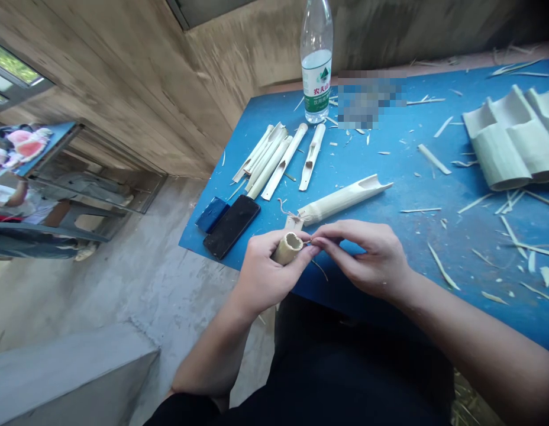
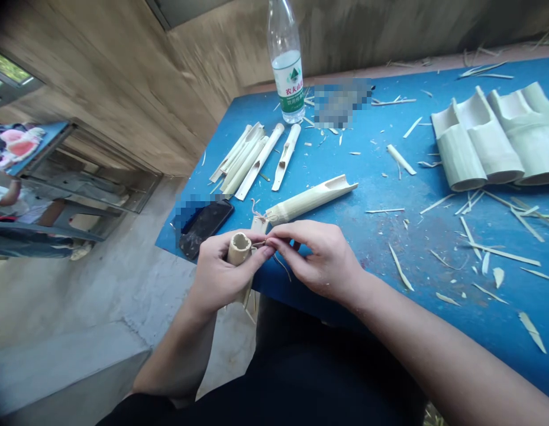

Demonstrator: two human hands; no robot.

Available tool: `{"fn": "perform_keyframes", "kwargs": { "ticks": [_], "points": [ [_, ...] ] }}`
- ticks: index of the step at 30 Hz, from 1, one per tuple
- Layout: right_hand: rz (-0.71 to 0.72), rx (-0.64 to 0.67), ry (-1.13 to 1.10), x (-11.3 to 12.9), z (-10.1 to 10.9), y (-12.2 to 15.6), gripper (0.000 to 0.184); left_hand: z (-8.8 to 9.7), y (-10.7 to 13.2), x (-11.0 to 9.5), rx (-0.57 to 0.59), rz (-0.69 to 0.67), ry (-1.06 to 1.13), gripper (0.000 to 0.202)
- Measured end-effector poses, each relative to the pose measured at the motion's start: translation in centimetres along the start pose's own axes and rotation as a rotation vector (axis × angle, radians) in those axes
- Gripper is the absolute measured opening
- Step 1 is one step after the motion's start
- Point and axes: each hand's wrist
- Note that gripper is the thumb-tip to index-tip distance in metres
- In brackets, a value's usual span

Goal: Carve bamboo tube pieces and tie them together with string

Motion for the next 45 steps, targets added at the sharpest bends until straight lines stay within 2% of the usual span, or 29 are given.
{"fn": "perform_keyframes", "kwargs": {
  "ticks": [6,11,17,24,29,35,42,45],
  "points": [
    [-0.084,0.038,-0.039,0.3,0.1,-0.3,0.011,0.0,0.1,0.3,-0.030,-0.004,0.000,0.008],
    [-0.160,0.092,-0.094,0.5,0.1,-0.4,0.013,0.1,0.2,0.2,0.006,0.033,0.069,0.005],
    [-0.272,0.107,-0.205,0.8,0.1,-0.7,0.013,0.3,0.2,0.1,0.003,0.000,0.091,0.003],
    [-0.497,0.153,-0.425,0.7,0.1,-0.8,0.008,0.4,0.2,0.1,0.024,-0.018,0.128,0.006],
    [-0.637,0.203,-0.563,0.7,0.4,-1.0,0.014,0.7,0.2,0.0,0.045,0.028,0.165,0.004],
    [-0.673,0.198,-0.588,0.5,0.5,-1.1,0.014,0.9,0.1,-0.2,0.085,0.080,0.203,0.003],
    [-0.834,0.299,-0.758,0.1,0.8,-1.3,0.021,1.0,0.0,-0.4,0.095,0.081,0.177,0.009],
    [-0.861,0.288,-0.818,0.0,0.7,-1.2,0.023,0.9,0.0,-0.6,0.089,0.081,0.209,0.007]
  ]
}}
Point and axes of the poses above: each hand's wrist, its own y-axis away from the middle knuckle, its own z-axis out of the back of the hand, x = y × z, and after that the axes turned 14 degrees about -x, right-handed
